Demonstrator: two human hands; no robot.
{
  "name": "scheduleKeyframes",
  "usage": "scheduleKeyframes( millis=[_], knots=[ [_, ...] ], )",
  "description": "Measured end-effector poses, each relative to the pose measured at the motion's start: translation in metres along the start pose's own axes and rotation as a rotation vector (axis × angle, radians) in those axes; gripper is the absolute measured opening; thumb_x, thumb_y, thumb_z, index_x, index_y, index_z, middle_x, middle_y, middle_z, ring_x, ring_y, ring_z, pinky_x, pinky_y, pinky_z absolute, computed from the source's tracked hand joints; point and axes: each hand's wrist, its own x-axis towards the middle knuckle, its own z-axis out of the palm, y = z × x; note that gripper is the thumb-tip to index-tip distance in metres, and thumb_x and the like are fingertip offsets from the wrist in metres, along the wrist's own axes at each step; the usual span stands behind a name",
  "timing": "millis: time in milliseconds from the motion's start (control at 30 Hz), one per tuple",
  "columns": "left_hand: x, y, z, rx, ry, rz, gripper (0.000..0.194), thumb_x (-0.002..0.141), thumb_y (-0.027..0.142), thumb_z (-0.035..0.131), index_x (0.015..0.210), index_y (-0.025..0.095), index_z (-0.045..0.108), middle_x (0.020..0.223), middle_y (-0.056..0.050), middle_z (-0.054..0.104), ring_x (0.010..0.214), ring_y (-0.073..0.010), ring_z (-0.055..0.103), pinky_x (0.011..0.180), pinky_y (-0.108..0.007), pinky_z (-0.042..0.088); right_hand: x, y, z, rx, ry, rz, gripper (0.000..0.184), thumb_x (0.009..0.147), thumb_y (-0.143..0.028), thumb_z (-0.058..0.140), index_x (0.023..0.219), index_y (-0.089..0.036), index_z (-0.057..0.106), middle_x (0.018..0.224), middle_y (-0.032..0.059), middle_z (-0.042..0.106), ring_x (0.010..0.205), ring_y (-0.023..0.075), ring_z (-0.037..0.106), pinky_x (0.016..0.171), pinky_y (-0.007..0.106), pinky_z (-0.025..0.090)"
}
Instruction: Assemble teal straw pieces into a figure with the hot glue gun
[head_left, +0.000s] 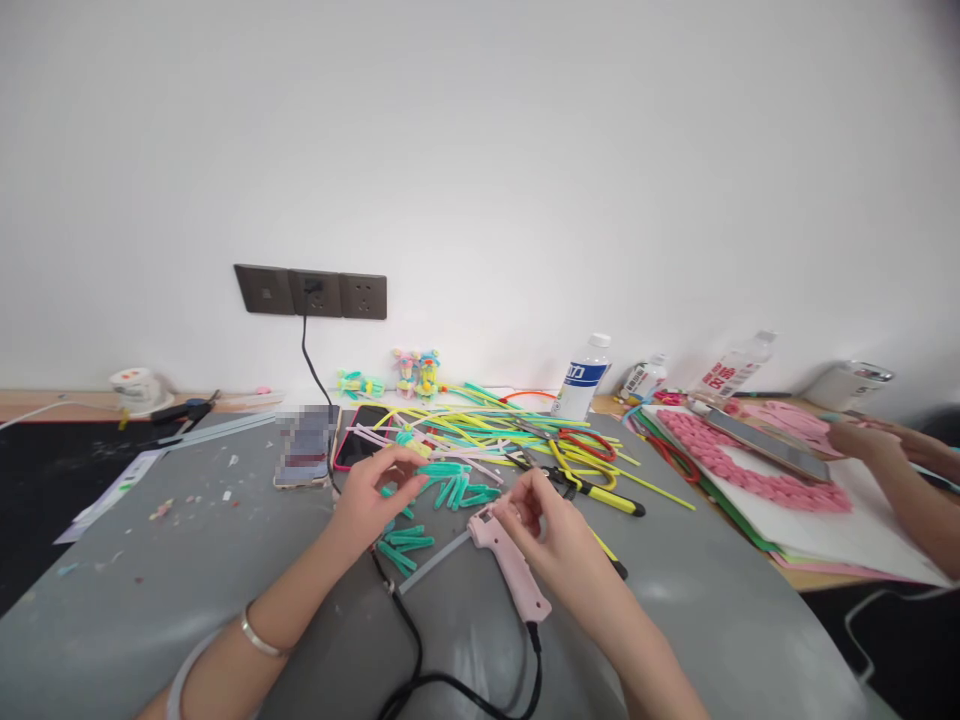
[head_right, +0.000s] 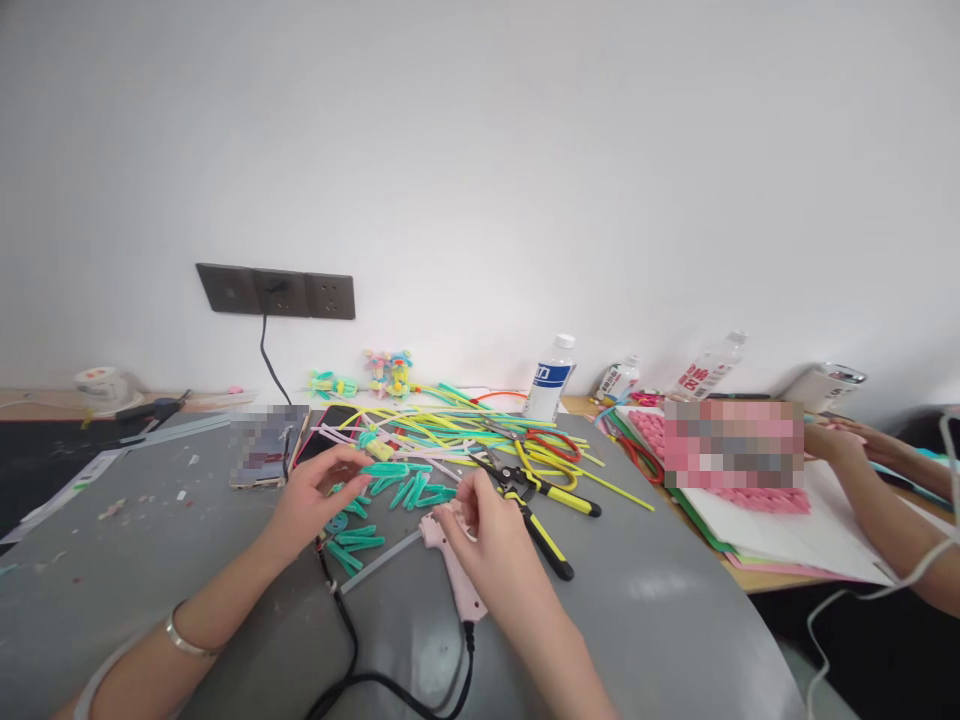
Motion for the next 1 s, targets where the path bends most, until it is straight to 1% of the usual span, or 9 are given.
scheduleKeyframes(
  millis=[133,300,433,533,633,733,867,933,1000],
  knots=[
    [0.002,-0.002,-0.001,-0.052,0.030,-0.023,0.014,0.083,0.028,0.067,0.091,0.018,0.072,0.089,-0.006,0.074,0.075,-0.0168,0.068,0.064,-0.024,0.057,-0.020,0.012,0.005,-0.212,-0.059,0.077,0.019,0.089,-0.041,0.058,0.090,-0.024,0.050,0.074,0.0033,0.065,0.061,0.0217,0.060,0.055,0.029,0.039],
    [0.004,-0.004,-0.002,-0.060,0.047,-0.055,0.014,0.081,0.030,0.069,0.087,0.017,0.072,0.084,-0.005,0.074,0.074,-0.0175,0.069,0.062,-0.024,0.058,-0.039,0.022,0.028,-0.380,0.013,0.128,0.033,0.076,-0.033,0.070,0.101,-0.025,0.050,0.092,0.0088,0.071,0.068,0.0279,0.069,0.052,0.029,0.036],
    [0.005,-0.005,-0.002,-0.054,0.063,-0.061,0.017,0.079,0.033,0.071,0.085,0.017,0.071,0.081,-0.005,0.074,0.074,-0.0182,0.069,0.063,-0.025,0.058,-0.045,0.030,0.034,-0.329,0.088,0.171,0.028,0.074,-0.030,0.068,0.092,-0.026,0.047,0.082,0.0042,0.069,0.060,0.0240,0.066,0.051,0.027,0.035],
    [0.005,-0.008,-0.002,-0.067,0.058,-0.065,0.017,0.080,0.034,0.070,0.085,0.017,0.071,0.082,-0.005,0.073,0.074,-0.0179,0.068,0.062,-0.025,0.057,-0.047,0.037,0.029,-0.219,0.098,0.198,0.026,0.075,-0.034,0.066,0.085,-0.027,0.043,0.062,-0.0027,0.059,0.050,0.0208,0.057,0.050,0.027,0.035],
    [0.005,-0.010,-0.003,-0.098,0.054,-0.080,0.019,0.081,0.035,0.070,0.087,0.017,0.071,0.079,-0.004,0.071,0.071,-0.0171,0.066,0.059,-0.024,0.055,-0.047,0.045,0.021,-0.016,0.095,0.189,0.026,0.076,-0.038,0.065,0.080,-0.027,0.042,0.056,-0.0053,0.053,0.046,0.0179,0.051,0.049,0.027,0.036],
    [0.007,-0.012,-0.003,-0.119,0.066,-0.088,0.021,0.080,0.036,0.072,0.086,0.016,0.072,0.075,-0.004,0.069,0.068,-0.0165,0.065,0.056,-0.024,0.054,-0.050,0.054,0.012,0.300,0.135,0.243,0.033,0.074,-0.047,0.070,0.081,-0.026,0.045,0.061,-0.0022,0.058,0.050,0.0182,0.056,0.050,0.028,0.042],
    [0.007,-0.012,-0.002,-0.137,0.074,-0.084,0.021,0.078,0.037,0.073,0.085,0.016,0.072,0.077,-0.004,0.071,0.071,-0.0170,0.066,0.060,-0.024,0.054,-0.060,0.059,-0.001,0.680,0.262,0.374,0.050,0.066,-0.056,0.080,0.091,-0.024,0.051,0.074,0.0047,0.069,0.060,0.0223,0.064,0.056,0.032,0.051],
    [0.007,-0.012,-0.001,-0.140,0.080,-0.090,0.021,0.077,0.036,0.073,0.083,0.016,0.071,0.077,-0.004,0.070,0.071,-0.0168,0.065,0.060,-0.024,0.054,-0.065,0.057,-0.006,0.768,0.332,0.387,0.050,0.066,-0.054,0.082,0.096,-0.022,0.057,0.080,0.0064,0.070,0.068,0.0231,0.065,0.060,0.032,0.053],
    [0.007,-0.011,0.000,-0.133,0.081,-0.093,0.021,0.077,0.036,0.074,0.082,0.016,0.070,0.076,-0.004,0.070,0.070,-0.0165,0.065,0.058,-0.024,0.054,-0.067,0.051,-0.007,0.843,0.371,0.386,0.042,0.070,-0.053,0.080,0.090,-0.020,0.063,0.078,0.0060,0.067,0.068,0.0207,0.061,0.058,0.029,0.051]
  ],
)
